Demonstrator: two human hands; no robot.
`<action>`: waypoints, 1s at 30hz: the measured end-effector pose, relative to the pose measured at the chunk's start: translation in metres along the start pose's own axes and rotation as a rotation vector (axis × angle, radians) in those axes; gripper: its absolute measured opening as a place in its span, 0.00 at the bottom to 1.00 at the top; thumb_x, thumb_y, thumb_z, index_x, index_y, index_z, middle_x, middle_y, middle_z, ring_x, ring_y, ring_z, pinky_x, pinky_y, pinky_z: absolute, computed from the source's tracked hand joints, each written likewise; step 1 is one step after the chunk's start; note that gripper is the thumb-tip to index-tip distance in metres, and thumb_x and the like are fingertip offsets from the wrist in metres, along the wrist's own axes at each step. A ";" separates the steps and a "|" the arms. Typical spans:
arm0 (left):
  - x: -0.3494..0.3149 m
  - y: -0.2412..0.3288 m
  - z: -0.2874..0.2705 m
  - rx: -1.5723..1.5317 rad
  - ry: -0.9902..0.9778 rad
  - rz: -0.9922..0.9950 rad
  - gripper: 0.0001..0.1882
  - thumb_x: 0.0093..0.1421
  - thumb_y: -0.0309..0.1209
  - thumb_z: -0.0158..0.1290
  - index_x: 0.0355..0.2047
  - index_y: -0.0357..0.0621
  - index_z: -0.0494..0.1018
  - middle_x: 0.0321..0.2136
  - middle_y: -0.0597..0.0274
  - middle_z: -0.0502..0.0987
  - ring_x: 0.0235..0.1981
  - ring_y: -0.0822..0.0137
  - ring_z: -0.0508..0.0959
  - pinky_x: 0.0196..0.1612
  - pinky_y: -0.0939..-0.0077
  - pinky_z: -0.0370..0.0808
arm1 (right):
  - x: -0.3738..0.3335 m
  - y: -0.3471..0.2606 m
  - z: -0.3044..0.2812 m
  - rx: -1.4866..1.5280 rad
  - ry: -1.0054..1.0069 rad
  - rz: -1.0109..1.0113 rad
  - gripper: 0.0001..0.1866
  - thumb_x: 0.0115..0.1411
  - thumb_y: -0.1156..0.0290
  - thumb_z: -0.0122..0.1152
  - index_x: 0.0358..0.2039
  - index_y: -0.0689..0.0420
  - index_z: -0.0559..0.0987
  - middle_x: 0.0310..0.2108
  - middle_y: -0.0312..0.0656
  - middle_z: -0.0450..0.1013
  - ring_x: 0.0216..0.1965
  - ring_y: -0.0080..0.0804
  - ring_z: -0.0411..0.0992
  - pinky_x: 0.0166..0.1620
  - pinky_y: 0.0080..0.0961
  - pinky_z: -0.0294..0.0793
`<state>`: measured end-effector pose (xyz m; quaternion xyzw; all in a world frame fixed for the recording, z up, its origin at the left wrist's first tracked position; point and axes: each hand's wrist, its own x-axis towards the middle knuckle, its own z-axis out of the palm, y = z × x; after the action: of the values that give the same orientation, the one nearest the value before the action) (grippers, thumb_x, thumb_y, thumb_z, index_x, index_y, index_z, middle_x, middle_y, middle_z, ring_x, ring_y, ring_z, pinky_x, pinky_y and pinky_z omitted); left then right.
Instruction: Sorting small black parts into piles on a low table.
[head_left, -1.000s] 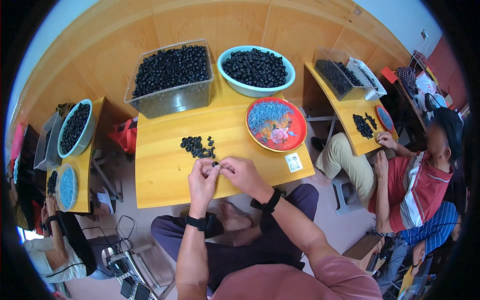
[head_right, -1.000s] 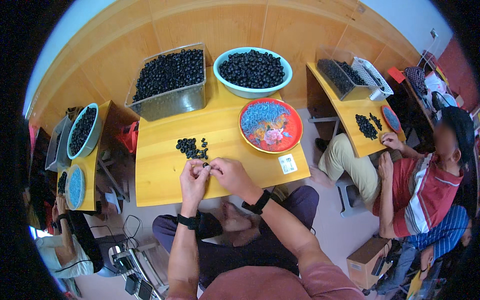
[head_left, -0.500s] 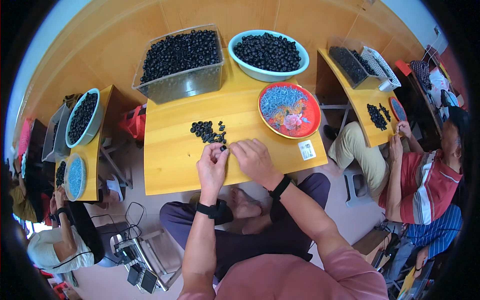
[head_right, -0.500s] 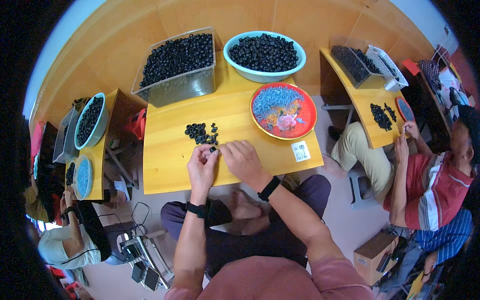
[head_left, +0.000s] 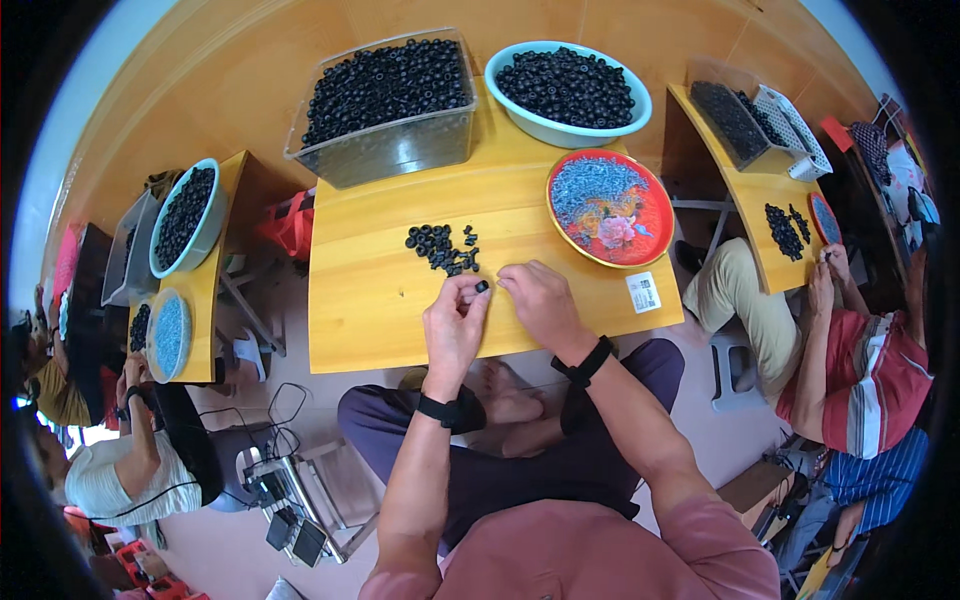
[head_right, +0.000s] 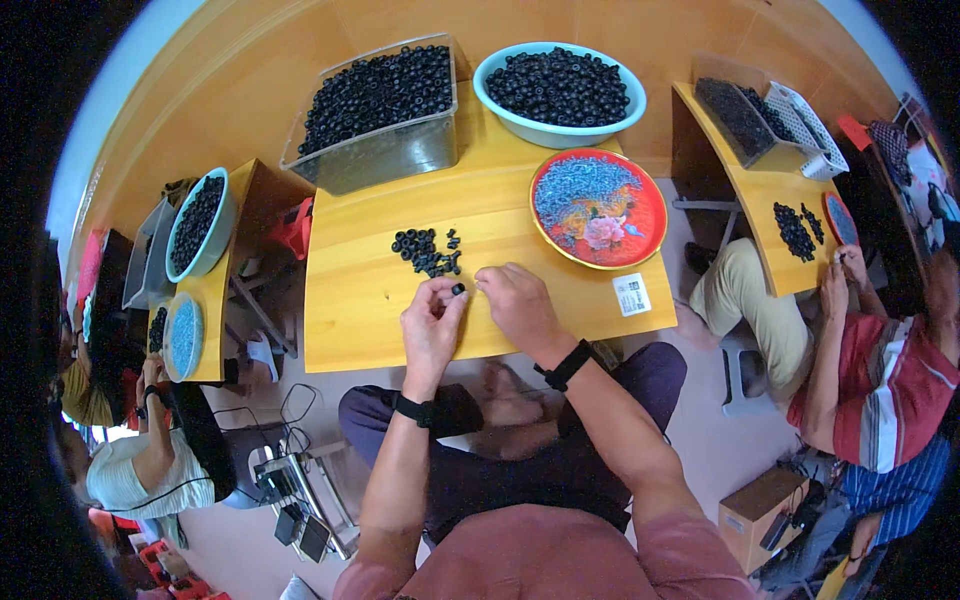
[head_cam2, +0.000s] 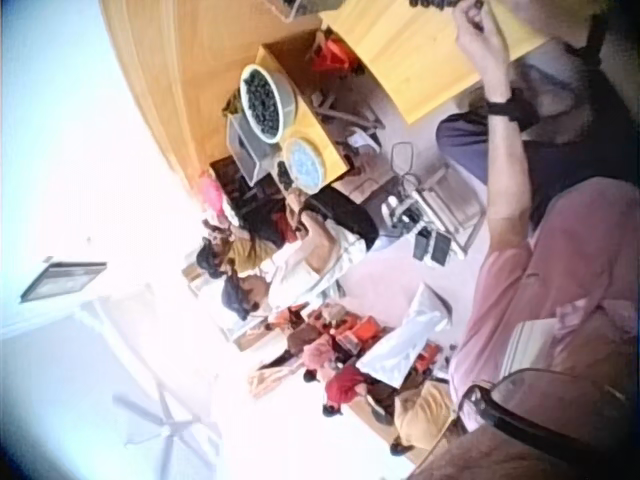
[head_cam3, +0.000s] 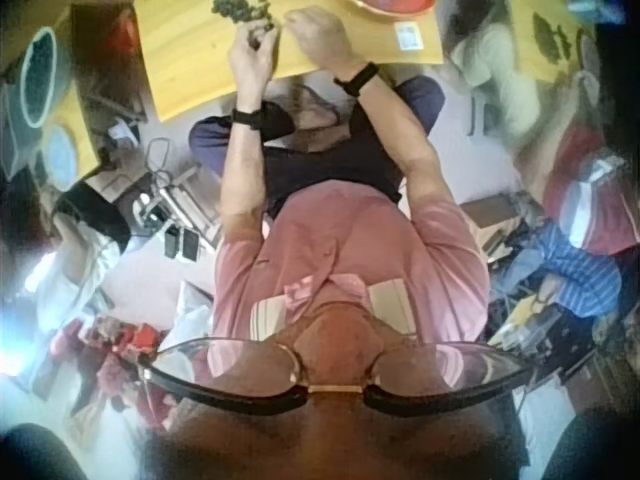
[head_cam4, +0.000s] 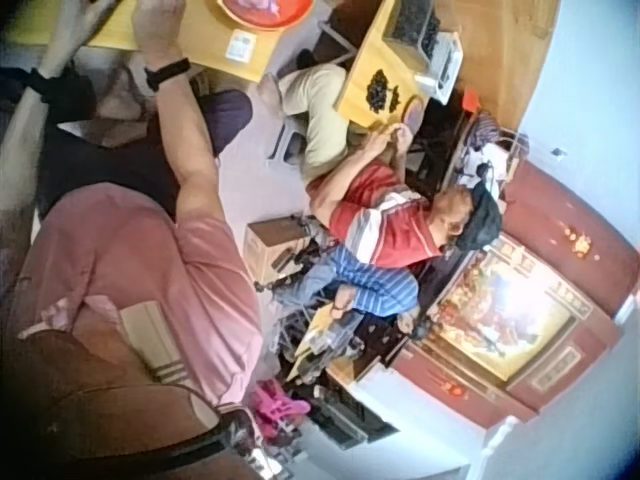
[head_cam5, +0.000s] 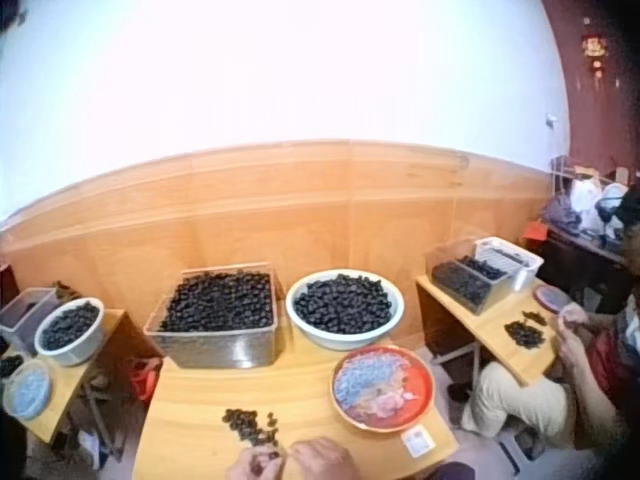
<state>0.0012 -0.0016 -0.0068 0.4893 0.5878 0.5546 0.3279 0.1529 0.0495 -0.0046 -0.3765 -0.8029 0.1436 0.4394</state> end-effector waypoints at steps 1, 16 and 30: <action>-0.001 0.000 -0.002 0.045 -0.011 -0.009 0.08 0.62 0.21 0.60 0.42 0.35 0.76 0.29 0.66 0.81 0.29 0.80 0.76 0.35 0.84 0.74 | 0.000 0.000 0.001 0.020 0.008 0.007 0.04 0.58 0.77 0.63 0.34 0.60 0.77 0.27 0.47 0.75 0.32 0.47 0.76 0.36 0.41 0.75; 0.002 0.009 0.000 0.205 -0.007 0.087 0.10 0.60 0.23 0.62 0.41 0.36 0.78 0.26 0.56 0.80 0.24 0.69 0.77 0.31 0.74 0.76 | 0.007 -0.009 -0.007 0.376 -0.044 0.168 0.07 0.60 0.78 0.63 0.39 0.62 0.84 0.30 0.47 0.78 0.31 0.40 0.77 0.36 0.30 0.76; 0.001 0.005 0.001 0.134 -0.029 0.034 0.09 0.61 0.24 0.61 0.41 0.38 0.75 0.29 0.55 0.83 0.28 0.68 0.82 0.32 0.74 0.78 | 0.003 -0.009 -0.001 0.401 0.010 0.221 0.06 0.58 0.78 0.66 0.36 0.61 0.85 0.29 0.43 0.78 0.29 0.34 0.77 0.33 0.26 0.75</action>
<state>0.0029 -0.0004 -0.0022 0.5280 0.6103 0.5125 0.2935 0.1483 0.0456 0.0033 -0.3678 -0.7099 0.3457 0.4911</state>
